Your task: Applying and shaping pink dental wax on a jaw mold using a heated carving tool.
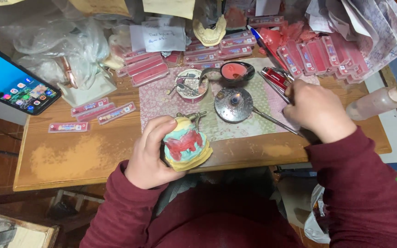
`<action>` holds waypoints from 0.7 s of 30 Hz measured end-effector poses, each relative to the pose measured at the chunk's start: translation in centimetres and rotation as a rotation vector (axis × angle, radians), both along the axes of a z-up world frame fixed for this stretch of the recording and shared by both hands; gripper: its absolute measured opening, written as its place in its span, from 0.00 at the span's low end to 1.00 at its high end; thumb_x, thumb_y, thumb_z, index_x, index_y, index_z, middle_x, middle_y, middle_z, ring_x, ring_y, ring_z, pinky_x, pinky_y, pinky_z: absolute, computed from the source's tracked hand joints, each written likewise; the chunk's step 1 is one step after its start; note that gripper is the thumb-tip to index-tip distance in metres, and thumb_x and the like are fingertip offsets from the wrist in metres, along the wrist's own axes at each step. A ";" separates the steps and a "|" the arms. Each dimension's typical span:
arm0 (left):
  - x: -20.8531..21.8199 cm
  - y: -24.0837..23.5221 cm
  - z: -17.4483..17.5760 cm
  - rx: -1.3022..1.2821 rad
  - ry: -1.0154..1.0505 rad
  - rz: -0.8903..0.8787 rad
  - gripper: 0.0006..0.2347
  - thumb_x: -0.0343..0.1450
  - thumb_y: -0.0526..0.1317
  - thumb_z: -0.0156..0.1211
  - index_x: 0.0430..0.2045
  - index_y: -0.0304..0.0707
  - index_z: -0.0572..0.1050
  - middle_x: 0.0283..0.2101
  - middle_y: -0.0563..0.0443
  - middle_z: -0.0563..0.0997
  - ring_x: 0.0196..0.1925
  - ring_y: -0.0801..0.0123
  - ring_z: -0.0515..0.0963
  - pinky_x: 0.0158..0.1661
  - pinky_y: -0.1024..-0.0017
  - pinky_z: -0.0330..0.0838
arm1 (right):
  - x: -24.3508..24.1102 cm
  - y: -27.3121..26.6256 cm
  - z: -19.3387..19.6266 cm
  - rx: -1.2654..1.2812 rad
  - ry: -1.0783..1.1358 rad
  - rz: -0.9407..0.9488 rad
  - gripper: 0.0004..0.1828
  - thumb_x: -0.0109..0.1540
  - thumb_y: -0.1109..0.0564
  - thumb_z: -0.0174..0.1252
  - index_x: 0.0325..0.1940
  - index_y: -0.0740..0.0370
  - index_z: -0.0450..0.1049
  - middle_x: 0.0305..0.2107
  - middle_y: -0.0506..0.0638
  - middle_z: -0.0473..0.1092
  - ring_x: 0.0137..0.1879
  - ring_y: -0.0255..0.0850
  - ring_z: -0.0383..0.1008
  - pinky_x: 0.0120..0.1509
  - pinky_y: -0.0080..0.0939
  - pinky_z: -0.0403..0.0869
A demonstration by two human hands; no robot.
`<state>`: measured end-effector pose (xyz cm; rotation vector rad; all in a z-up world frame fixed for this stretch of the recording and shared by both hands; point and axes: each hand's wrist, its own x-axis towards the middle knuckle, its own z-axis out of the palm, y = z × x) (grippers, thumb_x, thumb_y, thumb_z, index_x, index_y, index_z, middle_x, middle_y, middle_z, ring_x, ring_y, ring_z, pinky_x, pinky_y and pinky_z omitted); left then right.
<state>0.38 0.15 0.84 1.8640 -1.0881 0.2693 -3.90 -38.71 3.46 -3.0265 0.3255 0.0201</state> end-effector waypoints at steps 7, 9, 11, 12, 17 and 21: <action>0.1 0.0 -0.1 0.006 0.000 0.000 0.43 0.49 0.36 0.79 0.61 0.41 0.61 0.58 0.36 0.71 0.58 0.44 0.76 0.57 0.57 0.74 | -2.5 -1.6 2.4 0.312 -0.044 -0.032 0.24 0.56 0.57 0.59 0.57 0.61 0.74 0.34 0.59 0.77 0.40 0.52 0.79 0.48 0.51 0.75; 0.1 -0.1 -0.2 0.000 0.001 0.003 0.43 0.50 0.36 0.79 0.61 0.42 0.61 0.58 0.36 0.71 0.59 0.44 0.76 0.57 0.58 0.74 | -4.3 -0.8 1.5 0.572 -0.135 -0.035 0.19 0.59 0.60 0.56 0.55 0.63 0.74 0.35 0.58 0.75 0.39 0.49 0.77 0.47 0.48 0.74; 0.0 0.1 -0.1 -0.003 -0.003 0.014 0.42 0.51 0.35 0.79 0.61 0.42 0.61 0.58 0.37 0.71 0.59 0.45 0.76 0.58 0.58 0.74 | -5.5 1.2 0.7 0.839 -0.225 -0.032 0.15 0.63 0.62 0.53 0.53 0.66 0.73 0.35 0.57 0.74 0.39 0.47 0.75 0.46 0.46 0.73; 0.0 0.1 -0.1 -0.011 0.008 0.002 0.42 0.52 0.35 0.79 0.62 0.41 0.61 0.59 0.37 0.71 0.60 0.45 0.76 0.59 0.58 0.74 | -6.1 2.7 0.4 1.159 -0.310 0.007 0.09 0.66 0.64 0.52 0.50 0.67 0.71 0.37 0.57 0.72 0.42 0.47 0.74 0.49 0.46 0.74; 0.0 0.4 0.0 -0.020 0.026 -0.020 0.41 0.53 0.35 0.79 0.62 0.41 0.60 0.59 0.36 0.71 0.61 0.46 0.76 0.60 0.59 0.73 | -6.2 12.3 0.7 1.844 -0.421 0.107 0.03 0.68 0.66 0.48 0.45 0.66 0.66 0.46 0.61 0.72 0.52 0.50 0.80 0.63 0.51 0.78; 0.2 0.4 -0.4 -0.035 0.022 -0.055 0.42 0.53 0.35 0.80 0.62 0.42 0.60 0.59 0.37 0.71 0.61 0.47 0.76 0.60 0.59 0.73 | -5.3 14.8 -2.9 1.817 -0.466 0.251 0.09 0.67 0.74 0.50 0.48 0.66 0.64 0.48 0.65 0.73 0.55 0.49 0.78 0.67 0.51 0.77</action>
